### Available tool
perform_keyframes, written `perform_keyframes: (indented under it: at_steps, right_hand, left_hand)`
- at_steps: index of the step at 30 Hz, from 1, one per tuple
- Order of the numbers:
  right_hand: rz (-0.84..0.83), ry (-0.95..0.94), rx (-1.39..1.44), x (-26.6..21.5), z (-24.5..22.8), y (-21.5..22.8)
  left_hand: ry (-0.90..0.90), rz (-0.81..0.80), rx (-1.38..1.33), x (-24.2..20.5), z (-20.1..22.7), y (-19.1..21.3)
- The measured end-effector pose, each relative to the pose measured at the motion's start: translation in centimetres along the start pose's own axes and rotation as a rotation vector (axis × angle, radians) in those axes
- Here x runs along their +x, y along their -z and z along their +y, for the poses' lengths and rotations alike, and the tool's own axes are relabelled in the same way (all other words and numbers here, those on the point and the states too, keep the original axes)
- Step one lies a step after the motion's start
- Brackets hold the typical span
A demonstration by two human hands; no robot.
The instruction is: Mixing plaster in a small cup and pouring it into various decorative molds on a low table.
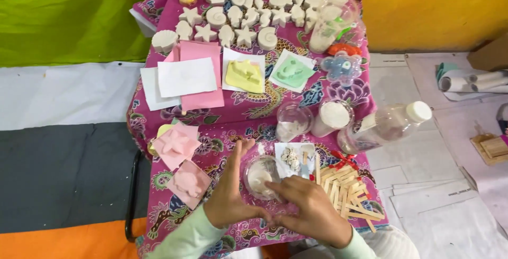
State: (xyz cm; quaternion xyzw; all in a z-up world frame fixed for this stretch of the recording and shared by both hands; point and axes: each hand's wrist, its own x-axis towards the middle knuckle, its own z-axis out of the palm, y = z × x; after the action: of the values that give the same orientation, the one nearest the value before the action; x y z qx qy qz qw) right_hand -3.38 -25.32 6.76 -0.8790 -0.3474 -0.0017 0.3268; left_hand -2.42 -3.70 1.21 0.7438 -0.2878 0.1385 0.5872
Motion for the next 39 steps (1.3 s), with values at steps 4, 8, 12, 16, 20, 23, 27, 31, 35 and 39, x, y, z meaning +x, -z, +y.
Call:
perform_keyframes:
  at_steps: [4,8,12,16,20,23,27,31,35,39]
  right_hand:
    - [-0.014,0.013,0.051,0.7,-0.3,-0.2]
    - [-0.021,-0.021,0.099,0.1,1.1,-1.2]
    - [0.043,-0.043,0.13,0.4,1.4,-1.4]
    - [0.063,-0.035,0.029,0.8,1.4,-1.3]
    - [0.112,-0.022,-0.01,1.0,0.6,-0.4]
    - [0.192,0.005,-0.041,0.3,0.0,0.0]
    - [0.311,0.022,-0.042,-1.6,0.3,-0.3]
    - [0.376,0.003,0.018,-4.0,1.4,-0.8]
    - [0.601,-0.124,0.104,-6.0,2.2,-2.2]
    - [1.149,-0.268,0.653,-5.8,4.5,-3.5]
  left_hand:
    - [0.012,0.047,-0.049,-1.7,-2.9,-0.4]
    - [0.093,-0.098,-0.147,-2.7,-4.9,-1.3]
    - [0.235,-0.093,-0.295,-2.7,-6.1,-3.0]
    - [0.179,-0.029,-0.252,-3.0,-7.4,-3.7]
    - [0.138,-0.017,-0.22,-3.3,-7.4,-3.7]
    - [0.156,-0.029,-0.249,-3.4,-7.3,-3.6]
    - [0.101,-0.019,-0.228,-3.4,-7.4,-3.6]
    - [0.081,-0.017,-0.252,-3.2,-7.3,-3.6]
    - [0.115,-0.009,-0.305,-3.4,-7.2,-3.6]
    - [0.162,0.07,-0.344,-3.4,-7.3,-3.8]
